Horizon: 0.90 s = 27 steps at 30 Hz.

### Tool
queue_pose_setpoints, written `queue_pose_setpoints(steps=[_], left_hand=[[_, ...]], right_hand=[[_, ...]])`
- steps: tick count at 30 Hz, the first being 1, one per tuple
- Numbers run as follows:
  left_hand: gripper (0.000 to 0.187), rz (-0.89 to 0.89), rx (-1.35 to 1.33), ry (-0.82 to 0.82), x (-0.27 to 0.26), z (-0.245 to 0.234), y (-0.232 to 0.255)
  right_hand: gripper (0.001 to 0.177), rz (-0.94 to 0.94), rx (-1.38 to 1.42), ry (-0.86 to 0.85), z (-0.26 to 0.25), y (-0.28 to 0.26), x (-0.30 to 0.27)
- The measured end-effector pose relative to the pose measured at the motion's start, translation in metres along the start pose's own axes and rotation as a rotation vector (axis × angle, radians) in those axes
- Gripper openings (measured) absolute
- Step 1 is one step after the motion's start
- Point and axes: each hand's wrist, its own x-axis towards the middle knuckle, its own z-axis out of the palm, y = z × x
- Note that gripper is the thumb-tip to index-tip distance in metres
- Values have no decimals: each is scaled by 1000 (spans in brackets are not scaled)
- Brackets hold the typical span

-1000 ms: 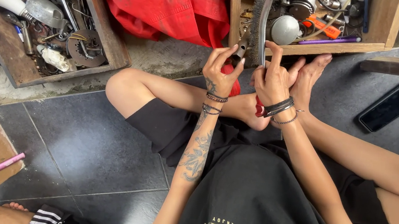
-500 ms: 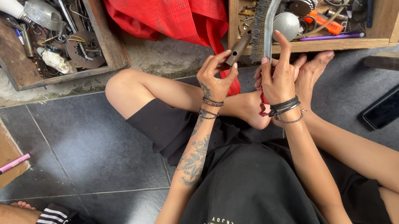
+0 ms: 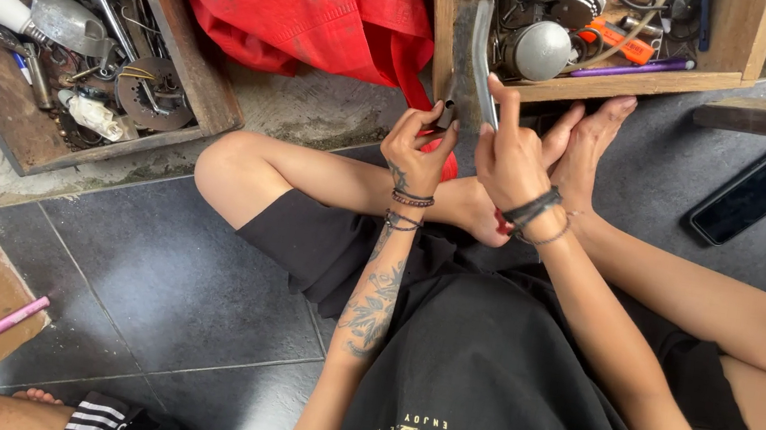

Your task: The person sits on the floor and sharpens a metal tool using a hand file and a sanding disc. They hold the tool in their left hand and use the file and sanding disc with their right hand to smooth the edges.

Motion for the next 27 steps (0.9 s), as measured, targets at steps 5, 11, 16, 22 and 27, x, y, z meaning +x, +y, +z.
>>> queue_pose_setpoints(steps=[5, 11, 16, 22, 27], left_hand=[[27, 79, 19, 103, -5, 11, -1], [24, 49, 3, 104, 1, 5, -4], [22, 126, -14, 136, -4, 7, -9], [26, 110, 39, 76, 2, 5, -13], [29, 179, 63, 58, 4, 3, -5]], right_hand=[[64, -126, -182, 63, 0, 25, 48], [66, -95, -146, 7, -2, 3, -1], [70, 49, -386, -75, 17, 65, 23], [68, -137, -523, 33, 11, 32, 2], [64, -177, -305, -21, -11, 30, 45]])
